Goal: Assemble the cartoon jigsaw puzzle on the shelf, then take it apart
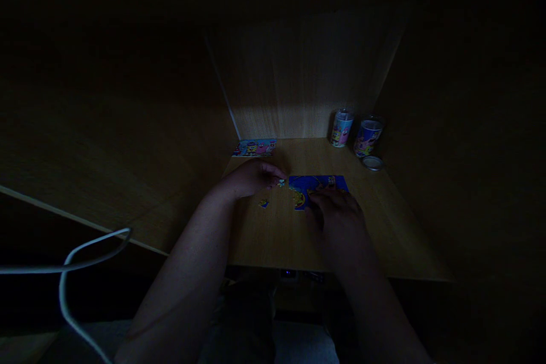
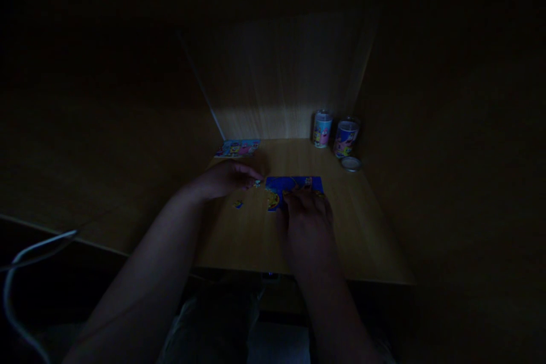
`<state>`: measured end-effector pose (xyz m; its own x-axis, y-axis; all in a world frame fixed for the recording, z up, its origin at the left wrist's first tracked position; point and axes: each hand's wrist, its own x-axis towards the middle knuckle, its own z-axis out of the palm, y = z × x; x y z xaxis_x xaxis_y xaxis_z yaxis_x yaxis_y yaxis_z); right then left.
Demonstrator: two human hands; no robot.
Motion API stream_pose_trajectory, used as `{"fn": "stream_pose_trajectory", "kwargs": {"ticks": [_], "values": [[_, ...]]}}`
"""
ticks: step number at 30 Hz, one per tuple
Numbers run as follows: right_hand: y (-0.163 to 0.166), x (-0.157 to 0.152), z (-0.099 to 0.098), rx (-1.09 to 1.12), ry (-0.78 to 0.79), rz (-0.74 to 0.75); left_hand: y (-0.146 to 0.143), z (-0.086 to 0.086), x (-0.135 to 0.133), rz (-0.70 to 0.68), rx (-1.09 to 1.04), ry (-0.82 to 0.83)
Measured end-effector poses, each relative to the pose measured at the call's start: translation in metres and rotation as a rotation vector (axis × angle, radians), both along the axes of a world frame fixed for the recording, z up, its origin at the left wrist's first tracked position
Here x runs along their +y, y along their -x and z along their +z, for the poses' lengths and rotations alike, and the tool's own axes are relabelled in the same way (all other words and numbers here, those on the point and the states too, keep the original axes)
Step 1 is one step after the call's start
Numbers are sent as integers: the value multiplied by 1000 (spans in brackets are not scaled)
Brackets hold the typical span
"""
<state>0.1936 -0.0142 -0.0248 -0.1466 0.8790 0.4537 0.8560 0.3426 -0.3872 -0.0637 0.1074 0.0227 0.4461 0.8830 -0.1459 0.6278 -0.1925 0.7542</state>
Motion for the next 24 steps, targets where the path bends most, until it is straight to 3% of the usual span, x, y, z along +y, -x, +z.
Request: {"fn": "stream_pose_trajectory", "kwargs": {"ticks": [14,24], "values": [[-1,0,0,-2,14,8,-7,9,-10,-91,-13,-30],[1,-2,2,-5,22,-1,-16,4,-9,-97,78,-39]]}}
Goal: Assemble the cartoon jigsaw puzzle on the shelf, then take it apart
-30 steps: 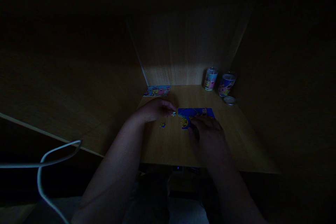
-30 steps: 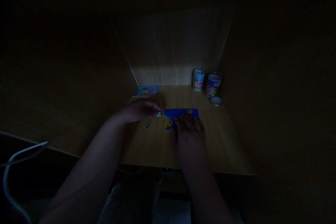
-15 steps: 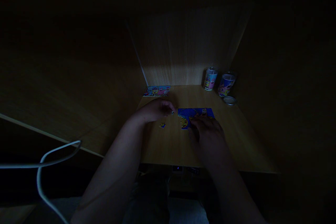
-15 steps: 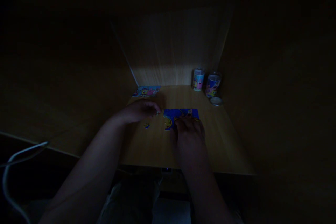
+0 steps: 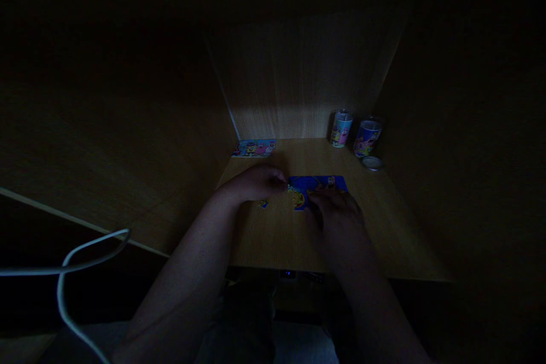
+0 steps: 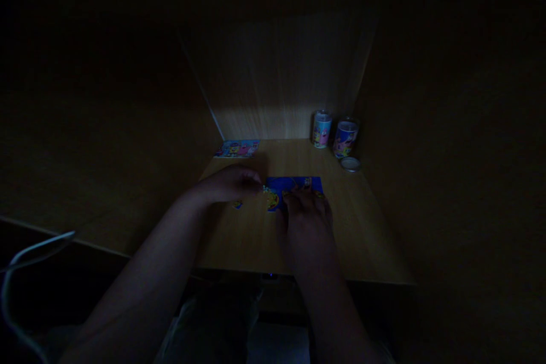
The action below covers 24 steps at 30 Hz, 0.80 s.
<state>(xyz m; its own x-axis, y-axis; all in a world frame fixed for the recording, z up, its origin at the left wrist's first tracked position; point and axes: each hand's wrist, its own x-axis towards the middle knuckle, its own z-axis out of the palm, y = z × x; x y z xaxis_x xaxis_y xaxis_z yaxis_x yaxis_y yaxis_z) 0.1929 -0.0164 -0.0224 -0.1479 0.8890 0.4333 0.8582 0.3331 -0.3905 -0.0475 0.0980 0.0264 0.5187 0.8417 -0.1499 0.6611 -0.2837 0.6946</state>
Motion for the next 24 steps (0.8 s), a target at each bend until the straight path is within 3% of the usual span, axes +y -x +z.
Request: {"fn": "stream_pose_trajectory", "kwargs": {"ticks": [15,24], "values": [[-1,1,-2,1,-6,3,-13,0,-4,4,78,-71],[-2,1,-3,0,-3,8,-13,-1,-3,-3,-29,-77]]}}
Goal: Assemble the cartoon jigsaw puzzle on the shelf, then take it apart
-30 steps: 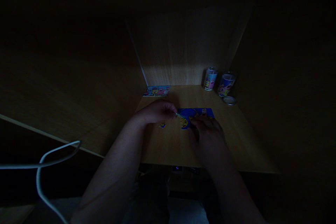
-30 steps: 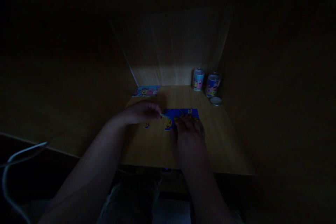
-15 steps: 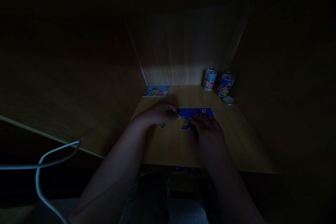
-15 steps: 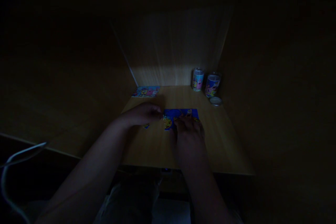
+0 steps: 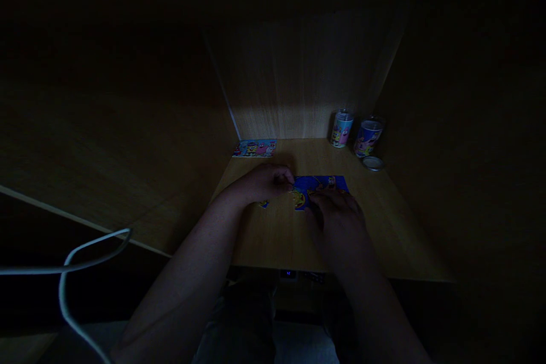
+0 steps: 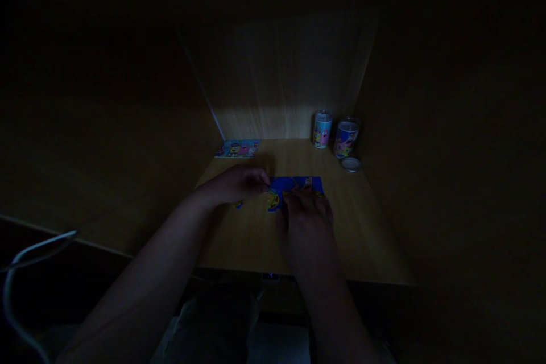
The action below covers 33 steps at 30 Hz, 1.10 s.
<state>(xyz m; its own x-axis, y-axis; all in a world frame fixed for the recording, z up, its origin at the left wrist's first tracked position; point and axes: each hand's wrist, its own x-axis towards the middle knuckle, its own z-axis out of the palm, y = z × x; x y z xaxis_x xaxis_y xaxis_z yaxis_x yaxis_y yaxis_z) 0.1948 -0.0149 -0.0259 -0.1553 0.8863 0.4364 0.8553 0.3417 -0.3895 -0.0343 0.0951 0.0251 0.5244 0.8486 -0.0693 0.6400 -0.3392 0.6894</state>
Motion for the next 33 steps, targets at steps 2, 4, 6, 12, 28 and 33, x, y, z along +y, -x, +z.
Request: {"fn": "stream_pose_trajectory", "kwargs": {"ticks": [2,4,6,12,28,33], "values": [[0,0,1,-9,4,-8,-1,-1,0,-21,-18,13],[1,0,2,-11,1,-4,-2,-1,0,-32,-27,23],[1,0,2,-3,-7,1,-1,-1,-1,-31,-31,26],[1,0,3,-8,0,-4,-2,-4,1,-26,-25,30],[0,-1,-1,-7,-2,-17,30,24,-4,320,93,-205],[1,-2,1,-3,1,-22,47,54,-49,534,603,-233]]}}
